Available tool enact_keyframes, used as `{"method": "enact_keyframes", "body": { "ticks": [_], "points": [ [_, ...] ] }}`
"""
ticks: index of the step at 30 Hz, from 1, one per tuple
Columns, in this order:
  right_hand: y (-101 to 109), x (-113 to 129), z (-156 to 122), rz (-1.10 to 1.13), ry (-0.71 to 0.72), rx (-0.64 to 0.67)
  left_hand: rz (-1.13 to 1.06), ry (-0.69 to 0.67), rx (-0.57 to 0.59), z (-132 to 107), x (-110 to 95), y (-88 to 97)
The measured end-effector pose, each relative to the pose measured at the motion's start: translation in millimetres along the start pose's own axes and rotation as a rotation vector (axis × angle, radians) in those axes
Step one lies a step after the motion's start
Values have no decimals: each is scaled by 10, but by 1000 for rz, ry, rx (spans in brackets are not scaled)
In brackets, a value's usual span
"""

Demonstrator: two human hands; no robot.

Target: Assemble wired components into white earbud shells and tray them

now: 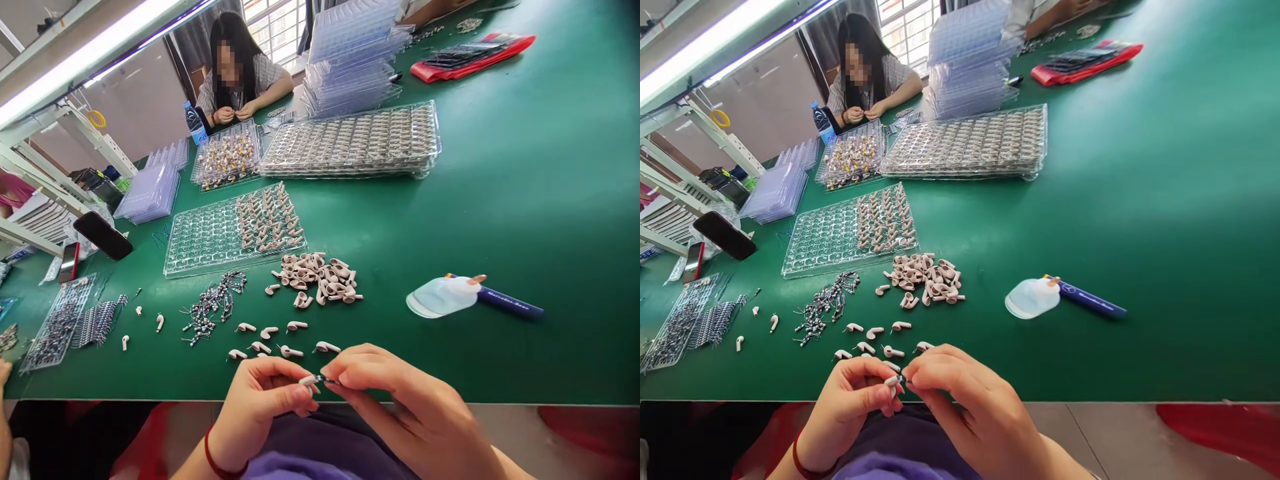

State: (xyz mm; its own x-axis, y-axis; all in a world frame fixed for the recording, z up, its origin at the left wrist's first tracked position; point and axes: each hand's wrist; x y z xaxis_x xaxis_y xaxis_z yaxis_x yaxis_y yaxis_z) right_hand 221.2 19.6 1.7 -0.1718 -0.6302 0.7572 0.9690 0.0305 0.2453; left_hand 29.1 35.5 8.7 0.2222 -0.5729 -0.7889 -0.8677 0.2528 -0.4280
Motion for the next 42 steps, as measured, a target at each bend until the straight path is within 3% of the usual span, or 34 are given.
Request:
{"method": "enact_keyframes", "body": {
  "ticks": [11,19,24,34,42],
  "points": [
    [79,16,61,-23,-26,61,29,29,17,-8,-36,-34],
    [8,19,31,-11,-71,85,-39,117,6,7,-76,-91],
    [28,-7,8,-25,-189,96,-50,105,9,23,-64,-92],
    [4,1,46,95,-203,175,-26,96,-43,16,-65,-126],
    [-38,16,15,127,-207,98,56,-20,-58,0,30,-121]
  ]
}}
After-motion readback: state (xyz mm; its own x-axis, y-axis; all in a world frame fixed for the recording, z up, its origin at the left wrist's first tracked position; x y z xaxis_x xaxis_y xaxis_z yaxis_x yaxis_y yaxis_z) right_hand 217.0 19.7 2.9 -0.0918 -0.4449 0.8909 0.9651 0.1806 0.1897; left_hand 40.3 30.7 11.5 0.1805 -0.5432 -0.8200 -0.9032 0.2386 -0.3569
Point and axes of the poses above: each hand's wrist, its own z-axis towards the middle knuckle, its own y-axis out of the back of the hand, x = y × z, and after that the axes turned 5 degrees about x, right-handed
